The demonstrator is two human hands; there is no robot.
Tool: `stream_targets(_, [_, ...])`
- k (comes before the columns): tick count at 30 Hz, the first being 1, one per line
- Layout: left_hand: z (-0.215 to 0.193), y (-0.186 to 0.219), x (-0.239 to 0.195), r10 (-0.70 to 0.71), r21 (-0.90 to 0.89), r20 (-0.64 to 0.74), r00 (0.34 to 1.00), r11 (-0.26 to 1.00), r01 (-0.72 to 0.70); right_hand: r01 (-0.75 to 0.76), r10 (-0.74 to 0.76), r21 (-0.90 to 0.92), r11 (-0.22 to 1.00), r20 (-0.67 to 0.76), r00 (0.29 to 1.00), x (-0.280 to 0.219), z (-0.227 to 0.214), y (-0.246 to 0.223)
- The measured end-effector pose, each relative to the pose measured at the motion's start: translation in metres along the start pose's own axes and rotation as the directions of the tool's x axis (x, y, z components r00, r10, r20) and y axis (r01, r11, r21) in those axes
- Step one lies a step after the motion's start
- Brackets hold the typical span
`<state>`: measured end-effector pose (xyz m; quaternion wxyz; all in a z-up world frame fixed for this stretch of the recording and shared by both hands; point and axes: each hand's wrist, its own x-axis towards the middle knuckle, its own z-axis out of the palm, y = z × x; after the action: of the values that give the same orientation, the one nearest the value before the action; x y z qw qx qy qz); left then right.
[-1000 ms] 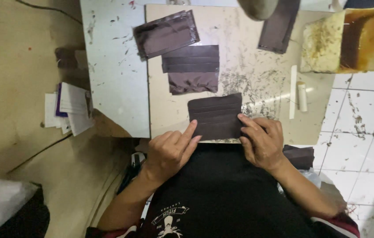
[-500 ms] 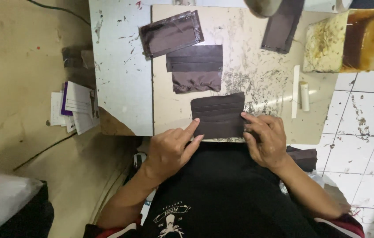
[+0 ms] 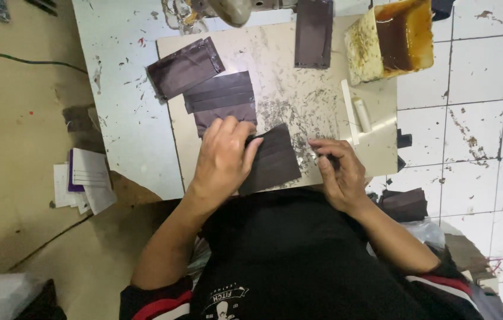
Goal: The person repeatedly picks up small dark leather cardholder pieces, aligns their edges, and presses them together on a workbench. They handle several similar pieces one at a time, occasionally setting them aside and picking up another to repeat the alignment and pressing steps.
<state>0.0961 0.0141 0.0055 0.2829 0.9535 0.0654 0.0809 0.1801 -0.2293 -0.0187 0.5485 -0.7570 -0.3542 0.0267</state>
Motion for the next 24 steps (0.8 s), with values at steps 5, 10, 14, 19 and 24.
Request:
stream_targets(5, [-0.004,0.006,0.000,0.013,0.032,0.003,1.000,0.999,-0.013,-0.025,0.026,0.017,1.000,-0.012,1.000,0.001,-0.002,-0.005])
stream_targets(10, [-0.007,0.011,-0.006,0.026,0.007,-0.014,1.000,1.000,-0.025,0.073,-0.071,-0.101,0.992,0.027,0.997,-0.003,0.004,0.002])
stream_targets(14, [-0.005,0.014,-0.008,-0.001,0.072,-0.005,1.000,0.997,0.001,0.242,-0.221,-0.234,0.942,0.113,0.969,-0.010,0.008,0.006])
stream_targets(19, [-0.008,0.015,-0.007,0.006,0.067,0.016,1.000,0.998,-0.007,0.302,-0.262,-0.272,0.914,0.175,0.949,-0.005,0.004,0.000])
stream_targets(24, [-0.010,0.014,-0.005,0.012,0.043,-0.002,1.000,0.999,-0.012,0.365,-0.311,-0.396,0.843,0.196,0.930,-0.003,0.010,0.000])
